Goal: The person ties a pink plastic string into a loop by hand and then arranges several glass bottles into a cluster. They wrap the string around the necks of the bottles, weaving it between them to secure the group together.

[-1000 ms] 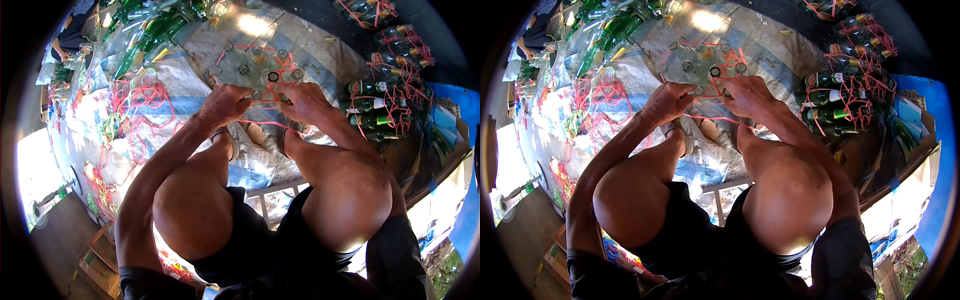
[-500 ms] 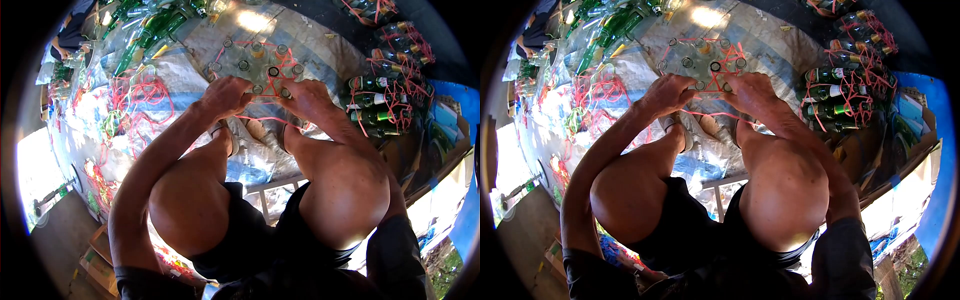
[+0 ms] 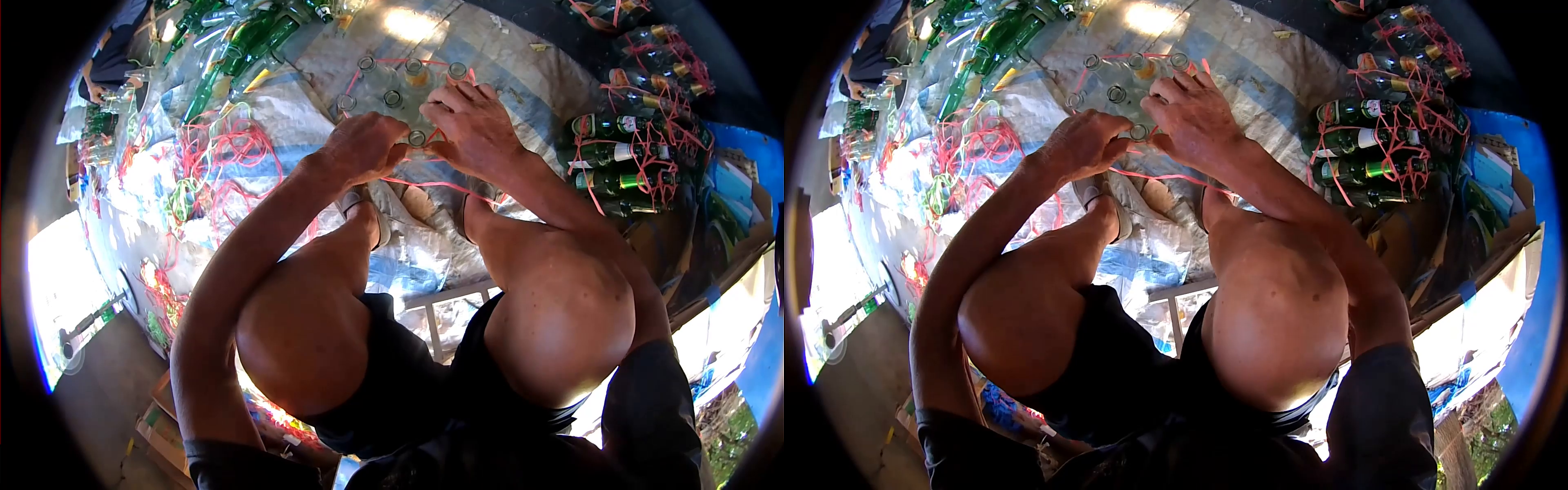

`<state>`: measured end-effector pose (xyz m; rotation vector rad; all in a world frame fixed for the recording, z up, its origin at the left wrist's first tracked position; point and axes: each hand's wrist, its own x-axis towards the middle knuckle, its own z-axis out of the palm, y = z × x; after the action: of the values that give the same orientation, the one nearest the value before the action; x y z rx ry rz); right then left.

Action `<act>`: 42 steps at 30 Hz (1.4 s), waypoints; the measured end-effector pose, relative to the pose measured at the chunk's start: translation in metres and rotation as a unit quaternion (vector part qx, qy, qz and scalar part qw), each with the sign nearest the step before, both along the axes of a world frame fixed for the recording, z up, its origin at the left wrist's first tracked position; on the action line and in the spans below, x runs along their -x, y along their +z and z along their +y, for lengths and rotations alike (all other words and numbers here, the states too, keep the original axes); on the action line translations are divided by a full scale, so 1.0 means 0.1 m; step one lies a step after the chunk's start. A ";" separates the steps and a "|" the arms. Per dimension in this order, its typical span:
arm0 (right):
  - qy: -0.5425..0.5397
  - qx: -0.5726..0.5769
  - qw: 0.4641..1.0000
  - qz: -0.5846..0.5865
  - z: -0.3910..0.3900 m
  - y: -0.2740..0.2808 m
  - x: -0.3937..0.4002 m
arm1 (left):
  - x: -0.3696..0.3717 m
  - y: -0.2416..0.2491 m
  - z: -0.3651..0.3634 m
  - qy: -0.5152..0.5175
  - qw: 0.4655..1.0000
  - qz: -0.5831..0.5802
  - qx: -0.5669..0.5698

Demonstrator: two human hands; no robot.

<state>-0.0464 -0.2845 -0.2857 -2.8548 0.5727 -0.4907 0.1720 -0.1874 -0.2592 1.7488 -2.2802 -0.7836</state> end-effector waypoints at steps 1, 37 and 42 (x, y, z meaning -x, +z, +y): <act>-0.001 -0.006 1.000 0.002 0.00 0.01 0.00 | 0.00 0.01 -0.01 0.000 1.000 0.002 -0.003; -0.016 -0.107 0.993 -0.054 0.00 -0.20 -0.01 | 0.12 0.21 -0.48 -0.043 0.999 -0.027 0.014; -0.017 -0.090 0.995 -0.051 0.00 -0.17 -0.01 | 0.04 0.10 -0.59 0.010 0.998 0.010 -0.053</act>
<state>-0.0459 -0.2842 -0.3023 -2.6374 0.6154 -0.5557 0.1679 -0.2459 -0.2491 1.7971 -2.2438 -0.9298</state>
